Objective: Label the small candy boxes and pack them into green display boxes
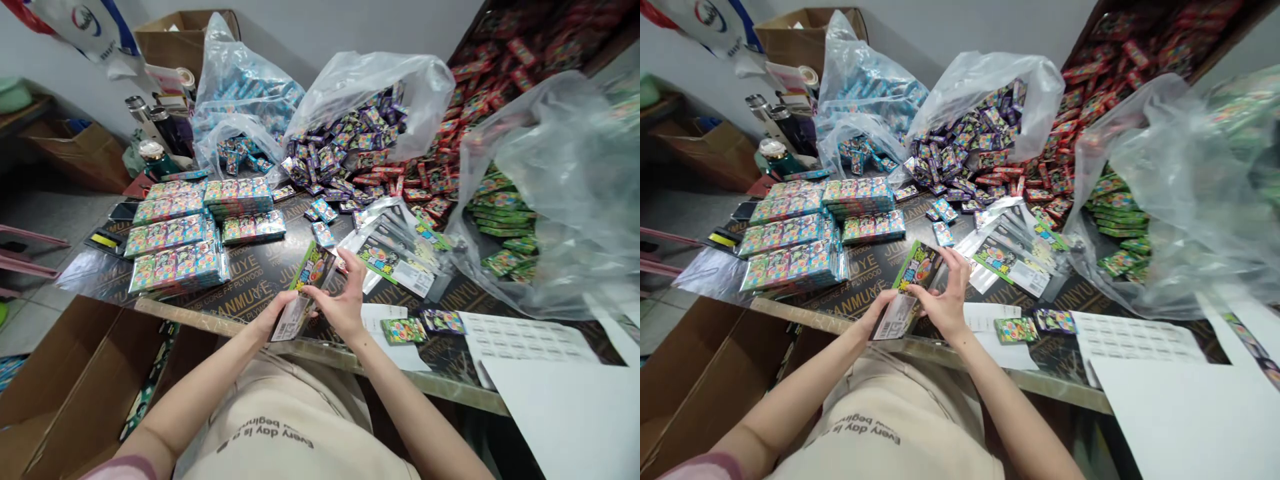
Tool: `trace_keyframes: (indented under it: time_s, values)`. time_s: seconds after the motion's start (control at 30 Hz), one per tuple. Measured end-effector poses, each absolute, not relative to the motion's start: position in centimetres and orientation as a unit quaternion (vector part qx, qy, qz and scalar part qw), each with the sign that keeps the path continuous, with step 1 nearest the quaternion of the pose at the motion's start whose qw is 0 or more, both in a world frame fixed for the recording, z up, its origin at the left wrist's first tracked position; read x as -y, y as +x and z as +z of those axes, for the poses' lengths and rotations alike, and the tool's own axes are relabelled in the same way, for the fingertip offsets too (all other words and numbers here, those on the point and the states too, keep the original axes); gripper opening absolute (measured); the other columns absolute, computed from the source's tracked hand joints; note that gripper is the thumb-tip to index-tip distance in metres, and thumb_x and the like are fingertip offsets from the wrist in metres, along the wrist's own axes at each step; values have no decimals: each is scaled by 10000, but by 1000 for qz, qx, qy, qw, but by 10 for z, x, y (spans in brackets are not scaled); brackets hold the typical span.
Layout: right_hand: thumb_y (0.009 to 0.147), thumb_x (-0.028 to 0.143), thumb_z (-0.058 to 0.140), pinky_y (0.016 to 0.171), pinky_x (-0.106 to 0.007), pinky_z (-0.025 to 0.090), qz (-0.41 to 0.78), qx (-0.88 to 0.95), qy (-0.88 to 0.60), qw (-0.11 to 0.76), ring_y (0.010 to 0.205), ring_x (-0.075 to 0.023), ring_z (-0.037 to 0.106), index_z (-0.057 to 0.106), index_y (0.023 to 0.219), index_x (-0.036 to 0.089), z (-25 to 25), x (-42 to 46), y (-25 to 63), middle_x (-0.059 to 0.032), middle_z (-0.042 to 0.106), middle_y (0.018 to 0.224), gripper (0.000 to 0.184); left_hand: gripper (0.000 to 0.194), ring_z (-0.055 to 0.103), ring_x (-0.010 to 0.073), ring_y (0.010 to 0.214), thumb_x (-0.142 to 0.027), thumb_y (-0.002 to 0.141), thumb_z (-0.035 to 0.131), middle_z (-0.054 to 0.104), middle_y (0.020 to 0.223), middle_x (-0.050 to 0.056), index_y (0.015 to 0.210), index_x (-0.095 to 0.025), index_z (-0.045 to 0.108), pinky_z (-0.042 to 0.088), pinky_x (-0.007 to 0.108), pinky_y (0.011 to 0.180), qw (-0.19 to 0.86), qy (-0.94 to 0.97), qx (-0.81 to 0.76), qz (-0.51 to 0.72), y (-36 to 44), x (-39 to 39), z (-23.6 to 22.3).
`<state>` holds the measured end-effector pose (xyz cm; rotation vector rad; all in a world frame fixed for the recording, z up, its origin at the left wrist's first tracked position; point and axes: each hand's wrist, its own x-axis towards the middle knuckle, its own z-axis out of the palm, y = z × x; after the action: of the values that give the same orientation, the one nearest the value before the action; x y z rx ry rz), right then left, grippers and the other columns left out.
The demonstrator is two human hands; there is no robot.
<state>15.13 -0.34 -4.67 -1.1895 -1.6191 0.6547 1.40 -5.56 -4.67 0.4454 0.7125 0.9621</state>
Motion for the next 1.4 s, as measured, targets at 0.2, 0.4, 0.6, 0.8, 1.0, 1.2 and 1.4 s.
trace_keyframes:
  time_s: [0.2, 0.4, 0.6, 0.8, 1.0, 1.2, 1.4]
  values:
    - [624, 504, 789, 794, -380, 450, 346, 715, -423, 435, 833, -225, 552, 580, 813, 236, -21, -25, 171, -27, 587, 816, 389, 632, 609, 287, 1079, -494, 647, 672, 669, 1183, 101, 1210, -212, 631, 467, 383, 907, 758, 276, -382, 452, 9, 60, -50]
    - [752, 488, 710, 817, -385, 423, 382, 821, -278, 322, 740, -206, 584, 609, 627, 226, 8, -30, 195, -27, 654, 681, 307, 739, 615, 270, 994, -445, 556, 739, 660, 1163, 109, 1252, -232, 610, 479, 378, 840, 725, 307, -417, 454, -8, 53, -52]
    - [739, 502, 724, 849, -375, 424, 376, 820, -307, 305, 849, -213, 595, 703, 840, 236, 16, -25, 200, -53, 677, 846, 285, 766, 565, 282, 1103, -383, 544, 801, 626, 1244, 89, 1264, -217, 603, 440, 363, 899, 714, 414, -401, 398, -5, 57, -36]
    - [691, 507, 763, 850, -370, 443, 431, 807, -280, 290, 874, -215, 595, 711, 1017, 239, 7, -22, 195, -53, 691, 914, 425, 566, 621, 267, 971, -454, 615, 745, 699, 1076, 93, 1096, -159, 697, 451, 336, 844, 735, 398, -379, 398, 4, 59, -26]
    - [693, 459, 777, 933, -423, 421, 389, 786, -326, 353, 927, -227, 609, 705, 1060, 260, 4, -23, 195, -41, 710, 927, 423, 431, 632, 201, 787, -420, 676, 721, 722, 870, 68, 981, -116, 715, 451, 284, 761, 720, 354, -421, 423, 9, 64, -29]
    - [678, 595, 727, 938, -419, 483, 601, 576, -380, 403, 1094, -249, 603, 581, 1250, 250, -31, -13, 182, -94, 643, 1198, 684, 483, 543, 140, 566, -537, 714, 657, 683, 684, 64, 824, -70, 713, 417, 251, 577, 672, 320, -501, 442, 6, 60, -33]
    - [638, 425, 809, 867, -379, 532, 711, 488, -353, 363, 893, -202, 672, 562, 1183, 238, -37, 1, 166, -38, 702, 1001, 628, 547, 589, 266, 1071, -372, 639, 775, 686, 1112, 79, 1127, -150, 667, 424, 334, 944, 622, 443, -441, 472, 2, 52, -27]
